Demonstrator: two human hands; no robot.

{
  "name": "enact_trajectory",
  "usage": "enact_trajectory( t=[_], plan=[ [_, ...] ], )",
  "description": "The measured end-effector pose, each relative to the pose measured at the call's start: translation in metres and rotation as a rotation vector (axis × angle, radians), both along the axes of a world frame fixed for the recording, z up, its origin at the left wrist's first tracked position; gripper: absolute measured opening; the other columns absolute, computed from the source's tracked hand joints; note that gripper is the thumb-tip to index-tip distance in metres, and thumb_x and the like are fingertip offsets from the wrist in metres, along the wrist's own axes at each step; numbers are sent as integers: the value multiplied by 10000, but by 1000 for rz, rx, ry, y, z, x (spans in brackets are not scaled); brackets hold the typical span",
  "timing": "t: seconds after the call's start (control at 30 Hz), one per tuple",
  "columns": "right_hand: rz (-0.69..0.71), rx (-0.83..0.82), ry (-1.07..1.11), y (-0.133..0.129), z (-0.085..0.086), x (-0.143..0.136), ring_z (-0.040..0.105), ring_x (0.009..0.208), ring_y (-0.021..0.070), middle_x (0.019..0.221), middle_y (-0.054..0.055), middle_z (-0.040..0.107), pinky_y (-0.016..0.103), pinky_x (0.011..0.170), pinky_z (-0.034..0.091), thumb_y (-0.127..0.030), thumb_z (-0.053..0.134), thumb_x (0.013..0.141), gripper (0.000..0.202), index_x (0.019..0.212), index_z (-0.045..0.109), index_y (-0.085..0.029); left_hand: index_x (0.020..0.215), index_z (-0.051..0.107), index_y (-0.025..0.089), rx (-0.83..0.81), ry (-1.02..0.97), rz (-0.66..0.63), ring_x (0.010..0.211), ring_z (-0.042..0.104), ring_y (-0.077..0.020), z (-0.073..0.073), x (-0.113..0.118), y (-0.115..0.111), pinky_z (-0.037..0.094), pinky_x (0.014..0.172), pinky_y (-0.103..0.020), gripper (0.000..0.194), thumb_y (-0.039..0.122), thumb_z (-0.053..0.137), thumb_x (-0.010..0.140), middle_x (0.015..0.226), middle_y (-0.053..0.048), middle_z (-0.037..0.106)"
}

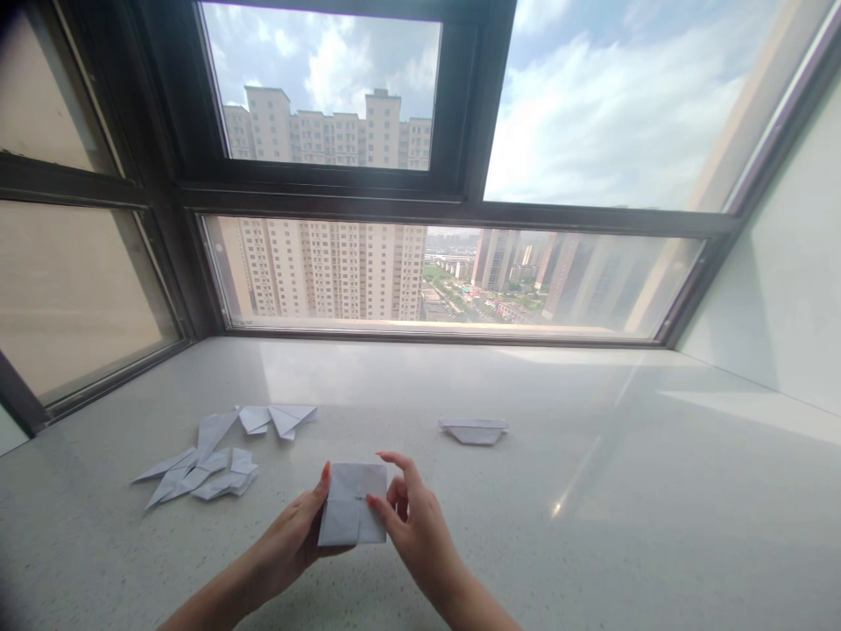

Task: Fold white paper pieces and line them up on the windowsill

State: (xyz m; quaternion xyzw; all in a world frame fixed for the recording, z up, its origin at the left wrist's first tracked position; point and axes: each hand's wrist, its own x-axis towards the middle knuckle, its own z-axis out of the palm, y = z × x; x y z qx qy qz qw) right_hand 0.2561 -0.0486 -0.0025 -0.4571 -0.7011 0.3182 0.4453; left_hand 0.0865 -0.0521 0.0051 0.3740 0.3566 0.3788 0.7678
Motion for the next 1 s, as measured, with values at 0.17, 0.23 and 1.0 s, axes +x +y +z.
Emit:
enact_trajectory(
  t=[0.17,0.23,1.0],
  plan=[
    [6,-14,14,0,1,-1,369,476,102,524,-85,349,210,473,318,-388,473,787,403,1134,395,-200,1084,520,138,-17,-29,-10,791,573,-193,2,1,-1,413,733,-331,607,620,375,744,853,-93,629],
    [11,-18,25,0,1,-1,363,475,101,525,-86,344,209,468,314,-392,473,788,408,1138,389,-201,1067,527,148,-38,-51,-21,794,574,-196,2,0,0,410,733,-330,594,622,367,747,860,-92,629],
    [33,-37,47,-1,-1,-2,345,460,94,514,-93,324,206,452,295,-384,472,789,408,1145,383,-205,1054,525,168,-50,-28,-7,807,577,-198,-1,0,1,421,713,-317,543,599,402,748,920,-87,623]
  ],
)
